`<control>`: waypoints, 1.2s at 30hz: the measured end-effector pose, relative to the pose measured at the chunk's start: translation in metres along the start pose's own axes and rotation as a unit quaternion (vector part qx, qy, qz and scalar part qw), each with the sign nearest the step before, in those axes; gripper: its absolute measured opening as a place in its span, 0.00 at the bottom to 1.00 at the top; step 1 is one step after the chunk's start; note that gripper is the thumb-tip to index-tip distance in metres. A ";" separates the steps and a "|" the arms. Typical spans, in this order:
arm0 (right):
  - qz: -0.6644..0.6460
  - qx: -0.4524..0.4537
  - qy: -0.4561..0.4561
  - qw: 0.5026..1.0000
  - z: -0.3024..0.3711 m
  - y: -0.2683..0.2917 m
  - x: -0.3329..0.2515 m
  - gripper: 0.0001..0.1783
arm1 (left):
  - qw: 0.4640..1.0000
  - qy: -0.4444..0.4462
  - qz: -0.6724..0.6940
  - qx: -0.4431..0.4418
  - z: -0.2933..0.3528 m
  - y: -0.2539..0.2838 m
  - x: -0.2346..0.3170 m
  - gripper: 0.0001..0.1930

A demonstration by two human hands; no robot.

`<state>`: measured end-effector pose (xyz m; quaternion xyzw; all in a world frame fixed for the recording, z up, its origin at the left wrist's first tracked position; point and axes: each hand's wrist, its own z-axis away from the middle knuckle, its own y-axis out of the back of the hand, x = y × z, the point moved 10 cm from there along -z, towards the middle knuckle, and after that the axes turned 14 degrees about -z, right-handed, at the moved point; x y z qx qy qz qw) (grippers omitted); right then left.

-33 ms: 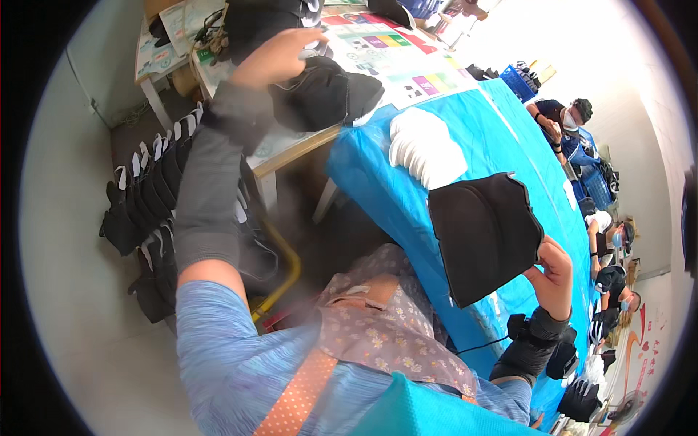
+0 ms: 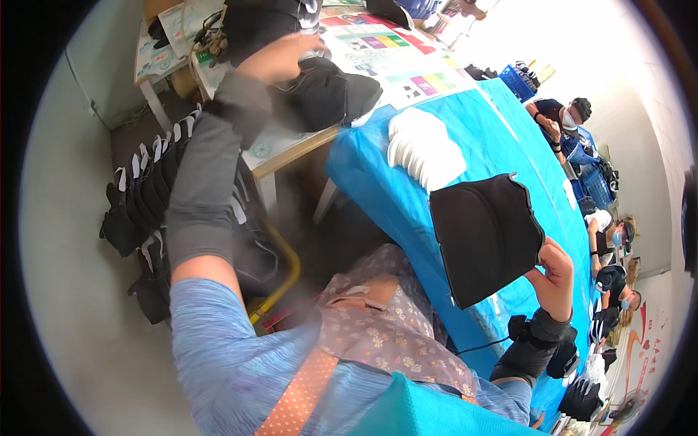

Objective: The person places a white foam insert into the heel and sole area of a black shoe upper, pressing it down with their hands to secure it. They repeat this process with another shoe upper and insert.

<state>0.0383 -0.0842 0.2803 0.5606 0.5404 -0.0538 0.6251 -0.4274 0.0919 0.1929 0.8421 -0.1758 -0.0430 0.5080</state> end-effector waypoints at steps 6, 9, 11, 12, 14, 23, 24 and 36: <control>0.032 0.014 -0.031 0.999 0.033 0.010 0.007 0.15 | 0.997 0.002 -0.037 -0.075 -0.023 -0.037 -0.013 0.25; 0.025 0.004 -0.038 0.999 0.039 0.009 0.007 0.16 | 0.992 0.016 0.017 -0.124 -0.015 -0.039 -0.011 0.19; 0.062 0.002 -0.038 0.997 0.041 0.012 0.004 0.16 | 0.988 0.019 0.032 -0.150 -0.018 -0.039 -0.003 0.15; 0.062 0.006 -0.045 0.997 0.042 0.015 0.005 0.16 | 0.989 0.005 0.033 -0.144 -0.023 -0.029 0.009 0.14; 0.071 0.012 -0.059 0.996 0.043 0.021 0.008 0.16 | 0.991 -0.014 0.011 -0.130 -0.025 -0.022 0.017 0.14; 0.088 -0.028 -0.011 0.996 -0.003 0.004 -0.017 0.15 | 0.987 0.124 0.099 -0.017 -0.016 -0.054 -0.056 0.42; 0.095 -0.047 0.013 0.994 -0.013 -0.003 -0.024 0.15 | 0.974 0.169 0.138 -0.054 -0.013 -0.067 -0.065 0.43; 0.136 -0.056 0.335 0.931 -0.228 -0.042 -0.065 0.14 | 0.840 0.236 0.446 0.198 0.120 -0.021 -0.025 0.37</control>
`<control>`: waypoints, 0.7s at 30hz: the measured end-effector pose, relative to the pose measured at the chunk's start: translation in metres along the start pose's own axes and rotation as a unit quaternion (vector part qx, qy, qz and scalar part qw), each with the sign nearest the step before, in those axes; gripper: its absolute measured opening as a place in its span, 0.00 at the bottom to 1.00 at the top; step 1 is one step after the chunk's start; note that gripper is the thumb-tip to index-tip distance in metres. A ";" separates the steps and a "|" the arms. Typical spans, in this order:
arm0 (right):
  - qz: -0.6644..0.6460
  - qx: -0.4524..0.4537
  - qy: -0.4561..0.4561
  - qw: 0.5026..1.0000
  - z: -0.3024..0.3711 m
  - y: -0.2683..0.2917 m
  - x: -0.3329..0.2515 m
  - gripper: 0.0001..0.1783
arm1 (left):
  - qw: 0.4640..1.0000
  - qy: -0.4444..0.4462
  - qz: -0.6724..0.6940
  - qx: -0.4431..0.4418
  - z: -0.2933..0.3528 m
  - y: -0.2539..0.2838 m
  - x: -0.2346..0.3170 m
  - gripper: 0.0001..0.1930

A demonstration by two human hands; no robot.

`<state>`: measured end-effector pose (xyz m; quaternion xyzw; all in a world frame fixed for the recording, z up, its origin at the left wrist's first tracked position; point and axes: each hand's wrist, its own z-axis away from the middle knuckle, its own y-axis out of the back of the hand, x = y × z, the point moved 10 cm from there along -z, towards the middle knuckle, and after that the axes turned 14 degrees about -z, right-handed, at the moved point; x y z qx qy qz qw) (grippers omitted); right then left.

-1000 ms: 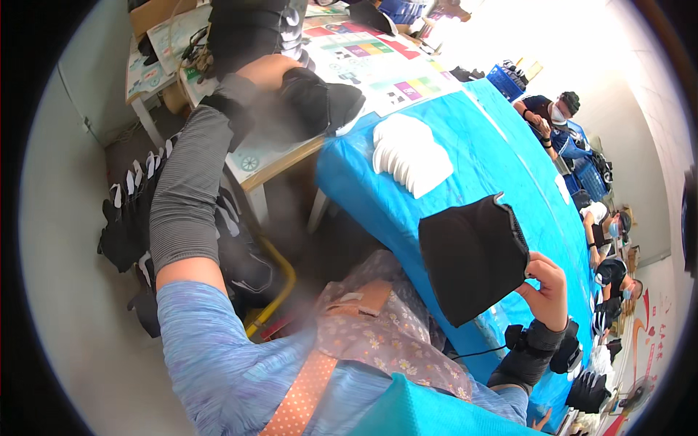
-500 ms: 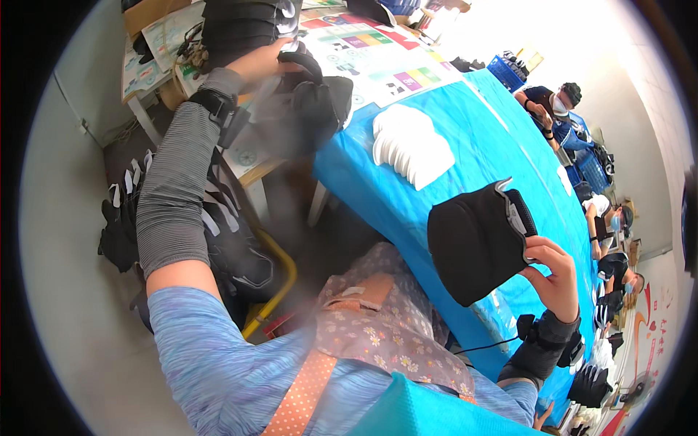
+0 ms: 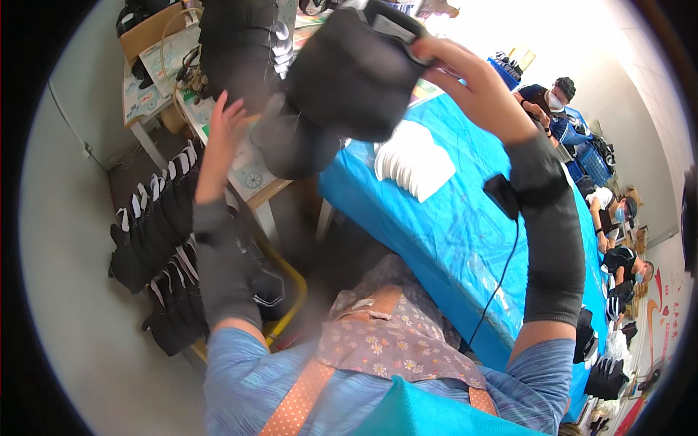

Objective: The person places a white foam insert into the heel and sole area of a black shoe upper, pressing it down with their hands to secure it. They repeat this process with another shoe upper and insert.

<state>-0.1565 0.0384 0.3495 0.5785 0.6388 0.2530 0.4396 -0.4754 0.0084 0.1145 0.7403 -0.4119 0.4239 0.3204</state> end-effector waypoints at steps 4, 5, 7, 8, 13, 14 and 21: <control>0.056 -0.007 0.016 0.998 -0.060 -0.040 0.031 0.14 | 0.986 -0.002 -0.131 0.104 0.063 -0.023 -0.029 0.51; 0.094 -0.009 0.074 0.993 -0.070 -0.054 0.028 0.14 | 0.975 -0.017 -0.176 0.132 0.068 -0.029 -0.030 0.54; 0.068 -0.039 0.068 0.995 -0.087 -0.075 0.028 0.14 | 0.981 -0.039 -0.159 0.105 0.062 -0.048 -0.009 0.54; 0.067 -0.042 0.068 0.994 -0.095 -0.084 0.025 0.14 | 0.984 -0.059 -0.147 0.080 0.061 -0.055 0.003 0.55; 0.074 -0.115 0.051 0.989 -0.107 -0.125 0.018 0.15 | 0.986 -0.029 -0.146 0.072 0.057 -0.055 0.015 0.41; 0.081 -0.150 0.013 0.985 -0.108 -0.138 0.010 0.17 | 0.990 -0.002 -0.126 0.066 0.063 -0.050 0.004 0.36; 0.129 -0.155 0.028 0.979 -0.089 -0.148 0.030 0.13 | 0.982 -0.046 -0.162 0.086 0.054 -0.050 0.014 0.40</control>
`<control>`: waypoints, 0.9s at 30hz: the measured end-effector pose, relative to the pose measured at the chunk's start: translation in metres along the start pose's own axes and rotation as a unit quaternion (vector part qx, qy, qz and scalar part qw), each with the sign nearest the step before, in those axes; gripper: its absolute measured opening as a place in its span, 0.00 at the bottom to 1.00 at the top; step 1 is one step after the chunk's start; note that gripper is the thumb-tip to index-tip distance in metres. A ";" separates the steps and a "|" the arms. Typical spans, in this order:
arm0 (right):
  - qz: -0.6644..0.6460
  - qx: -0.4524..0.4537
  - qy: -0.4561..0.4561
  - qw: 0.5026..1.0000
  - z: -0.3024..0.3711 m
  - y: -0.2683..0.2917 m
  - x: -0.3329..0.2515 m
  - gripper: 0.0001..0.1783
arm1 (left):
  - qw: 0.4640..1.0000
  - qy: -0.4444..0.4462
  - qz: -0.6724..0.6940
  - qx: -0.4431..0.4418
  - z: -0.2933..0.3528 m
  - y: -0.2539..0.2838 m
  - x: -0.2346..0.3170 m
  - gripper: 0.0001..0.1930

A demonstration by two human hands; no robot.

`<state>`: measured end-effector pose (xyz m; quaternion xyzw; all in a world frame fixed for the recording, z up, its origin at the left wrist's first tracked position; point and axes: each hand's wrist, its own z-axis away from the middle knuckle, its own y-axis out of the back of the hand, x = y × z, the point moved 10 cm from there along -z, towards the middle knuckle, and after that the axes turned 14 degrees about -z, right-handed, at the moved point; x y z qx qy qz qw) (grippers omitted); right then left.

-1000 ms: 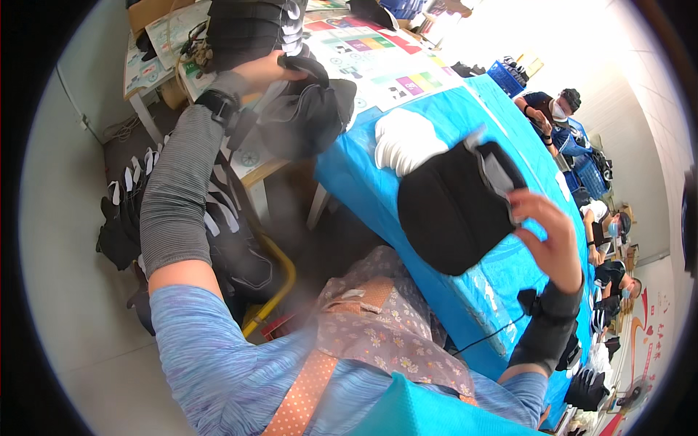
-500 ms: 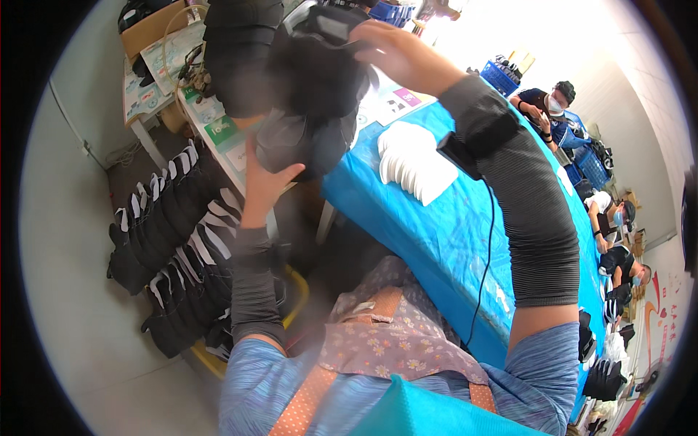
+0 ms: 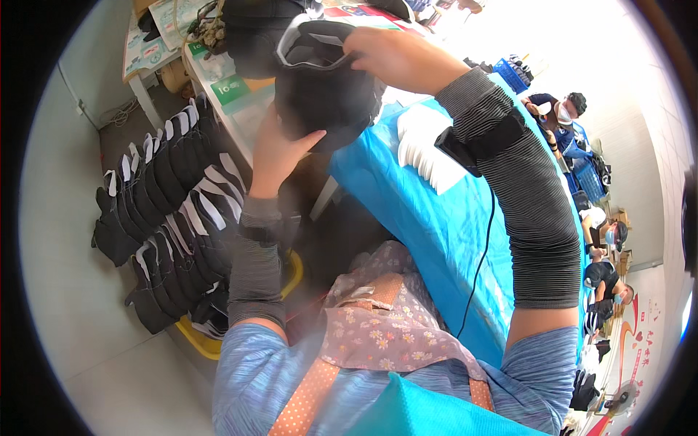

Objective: The person places a white foam insert into the heel and sole area of a black shoe upper, pressing it down with their hands to secure it. They repeat this process with another shoe upper and insert.

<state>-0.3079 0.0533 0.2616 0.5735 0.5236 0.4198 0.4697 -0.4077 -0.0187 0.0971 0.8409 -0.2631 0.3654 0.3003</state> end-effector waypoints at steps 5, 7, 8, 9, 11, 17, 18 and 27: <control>-0.026 0.002 -0.020 0.999 0.028 -0.021 0.009 0.12 | 0.996 0.019 -0.035 -0.076 0.006 -0.013 -0.021 0.45; -0.044 0.017 -0.023 0.999 0.035 -0.019 0.001 0.12 | 0.984 0.079 0.145 -0.064 0.011 -0.007 -0.044 0.37; -0.056 0.024 -0.022 0.998 0.038 -0.020 -0.003 0.12 | 0.945 0.146 0.292 -0.015 0.013 -0.002 -0.065 0.34; -0.064 0.020 -0.038 0.997 0.041 -0.018 -0.006 0.13 | 0.954 0.111 0.277 0.019 0.001 0.012 -0.057 0.31; -0.108 0.120 -0.023 0.987 0.051 0.000 -0.010 0.17 | 0.964 0.078 0.252 0.041 -0.028 0.029 -0.004 0.26; -0.301 0.371 -0.288 0.830 0.075 -0.014 0.041 0.52 | 0.993 -0.046 0.111 -0.019 -0.091 0.004 0.059 0.20; -0.368 0.333 -0.348 0.795 0.075 -0.037 0.051 0.54 | 0.993 -0.046 0.110 -0.025 -0.086 -0.005 0.054 0.20; -0.475 0.322 -0.383 0.724 0.083 -0.114 0.074 0.52 | 0.987 0.010 0.151 -0.061 -0.057 -0.034 0.023 0.27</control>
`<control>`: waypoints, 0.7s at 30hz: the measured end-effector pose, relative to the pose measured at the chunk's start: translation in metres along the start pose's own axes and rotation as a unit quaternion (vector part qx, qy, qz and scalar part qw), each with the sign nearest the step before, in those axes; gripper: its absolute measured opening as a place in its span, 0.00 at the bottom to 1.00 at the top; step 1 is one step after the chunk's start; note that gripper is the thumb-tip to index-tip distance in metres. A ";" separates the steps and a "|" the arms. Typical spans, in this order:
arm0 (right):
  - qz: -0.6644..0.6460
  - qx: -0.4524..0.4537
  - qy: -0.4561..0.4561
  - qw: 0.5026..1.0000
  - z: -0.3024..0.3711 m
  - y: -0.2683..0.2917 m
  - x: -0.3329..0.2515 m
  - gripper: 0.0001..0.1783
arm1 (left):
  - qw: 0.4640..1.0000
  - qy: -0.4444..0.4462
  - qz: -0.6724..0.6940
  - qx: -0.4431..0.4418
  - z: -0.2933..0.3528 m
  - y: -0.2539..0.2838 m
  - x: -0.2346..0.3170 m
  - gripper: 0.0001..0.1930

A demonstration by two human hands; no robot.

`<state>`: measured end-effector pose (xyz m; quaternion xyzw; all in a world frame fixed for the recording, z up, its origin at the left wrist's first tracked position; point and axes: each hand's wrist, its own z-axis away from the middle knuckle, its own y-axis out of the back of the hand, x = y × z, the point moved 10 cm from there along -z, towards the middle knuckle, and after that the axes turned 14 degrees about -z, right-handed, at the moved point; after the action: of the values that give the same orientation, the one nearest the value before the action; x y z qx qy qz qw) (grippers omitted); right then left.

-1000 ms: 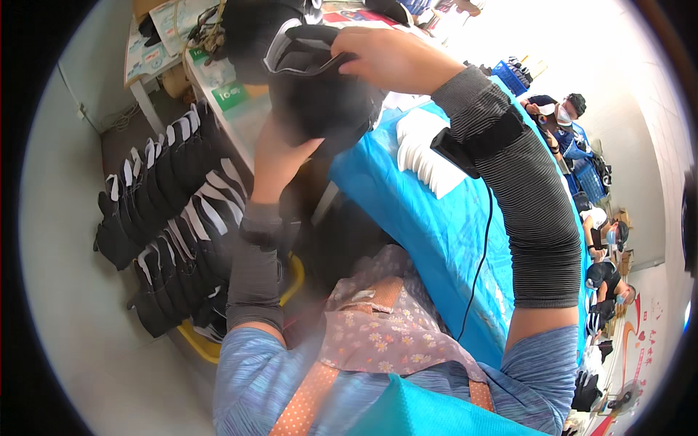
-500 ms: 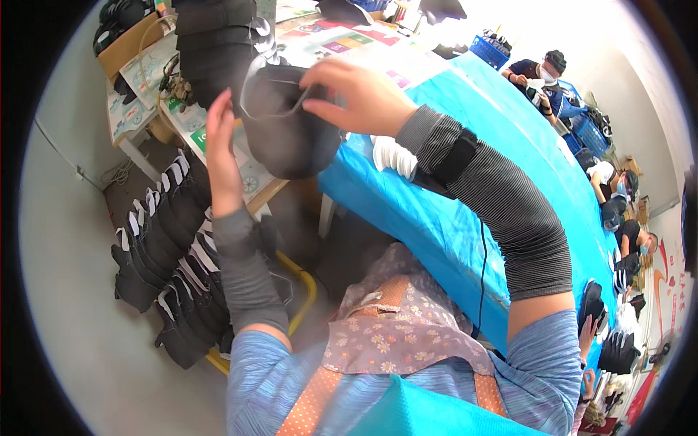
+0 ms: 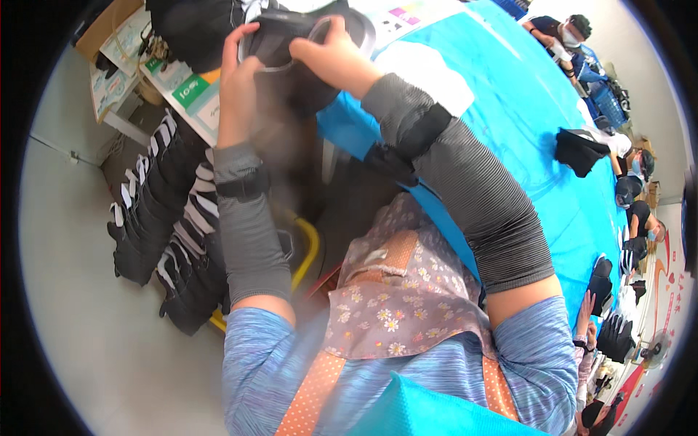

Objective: The person places a white foam insert into the heel and sole area of a black shoe upper, pressing it down with their hands to secure it. They repeat this process with another shoe upper and insert.

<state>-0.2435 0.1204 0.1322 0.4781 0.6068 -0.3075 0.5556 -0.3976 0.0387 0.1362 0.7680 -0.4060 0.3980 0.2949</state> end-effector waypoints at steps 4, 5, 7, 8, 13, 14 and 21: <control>-0.029 -0.017 0.056 0.998 -0.017 -0.017 0.003 0.30 | 1.000 0.012 0.022 -0.006 -0.008 0.009 -0.027 0.27; 0.017 -0.086 0.117 0.989 -0.038 -0.012 0.009 0.24 | 0.998 -0.002 0.061 -0.025 -0.023 -0.012 -0.012 0.27; 0.304 -0.110 0.225 0.919 -0.041 -0.027 0.018 0.17 | 0.997 0.050 0.048 -0.034 -0.025 -0.010 -0.041 0.26; 0.264 -0.103 0.210 0.936 -0.037 -0.029 0.023 0.14 | 0.996 0.070 0.043 -0.035 -0.024 -0.009 -0.050 0.26; 0.021 -0.003 -0.041 0.999 -0.032 -0.003 0.035 0.56 | 0.999 -0.016 -0.046 -0.008 -0.031 -0.006 -0.016 0.28; -0.006 -0.028 -0.031 0.999 -0.020 -0.025 0.017 0.55 | 0.998 -0.030 -0.048 0.009 -0.027 0.023 -0.020 0.28; -0.096 -0.062 0.015 0.993 -0.008 -0.053 -0.034 0.45 | 0.993 0.009 -0.117 0.021 -0.068 0.073 0.021 0.28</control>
<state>-0.2980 0.1011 0.1584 0.3864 0.6764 -0.3140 0.5428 -0.4779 0.0470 0.1978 0.8127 -0.3017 0.3761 0.3270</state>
